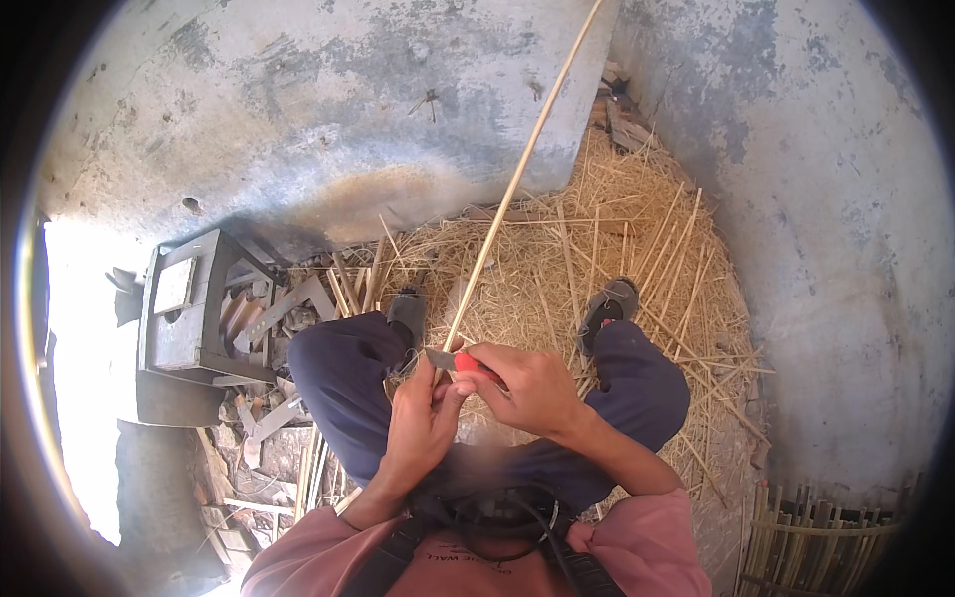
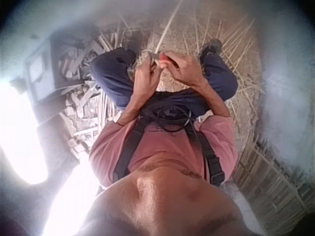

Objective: The person uses a utility knife to shave thin strips of wood from a long piece of bamboo, repeatedly running the blade down the edge of the wood while holding it by hand.

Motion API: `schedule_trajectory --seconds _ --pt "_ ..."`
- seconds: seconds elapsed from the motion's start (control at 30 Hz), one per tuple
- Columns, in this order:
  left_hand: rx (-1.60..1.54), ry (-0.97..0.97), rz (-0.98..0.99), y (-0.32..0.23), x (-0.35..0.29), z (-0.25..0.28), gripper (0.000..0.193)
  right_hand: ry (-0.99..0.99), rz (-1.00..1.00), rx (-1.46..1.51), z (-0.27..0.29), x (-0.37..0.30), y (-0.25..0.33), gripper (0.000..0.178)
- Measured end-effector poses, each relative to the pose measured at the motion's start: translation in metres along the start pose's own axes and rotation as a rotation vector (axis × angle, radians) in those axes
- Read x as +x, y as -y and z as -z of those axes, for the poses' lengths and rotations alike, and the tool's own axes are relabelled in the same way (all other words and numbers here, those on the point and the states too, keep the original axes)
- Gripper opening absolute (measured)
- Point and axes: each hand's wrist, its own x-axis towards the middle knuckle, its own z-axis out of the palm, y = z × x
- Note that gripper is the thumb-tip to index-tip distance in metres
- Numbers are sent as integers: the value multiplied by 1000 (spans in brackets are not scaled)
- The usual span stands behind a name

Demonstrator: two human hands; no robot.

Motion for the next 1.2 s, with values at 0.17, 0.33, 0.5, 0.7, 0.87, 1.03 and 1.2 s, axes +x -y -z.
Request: schedule_trajectory --seconds 0.17,0.33,0.5,0.7,0.87,1.03,1.2 --pt "-92 -10 -11 -7 -1 0 56 23 28 28 -1 -1 -6 27" --pt "-34 1 -26 -8 0 1 52 39 23 34 -1 1 -8 31" --pt "24 -30 -76 3 1 -3 38 -20 38 -1 -6 3 -5 32" --pt "71 -58 -87 6 3 -5 29 -46 22 -102 -9 2 -3 34" --pt "87 -65 -65 8 4 -6 24 -74 18 -163 -12 1 0 29" --pt "89 -62 -48 9 4 -6 23 -84 13 -221 -13 0 2 27" --pt "64 -51 -12 7 7 -4 23 -109 -1 -290 -16 0 1 24"
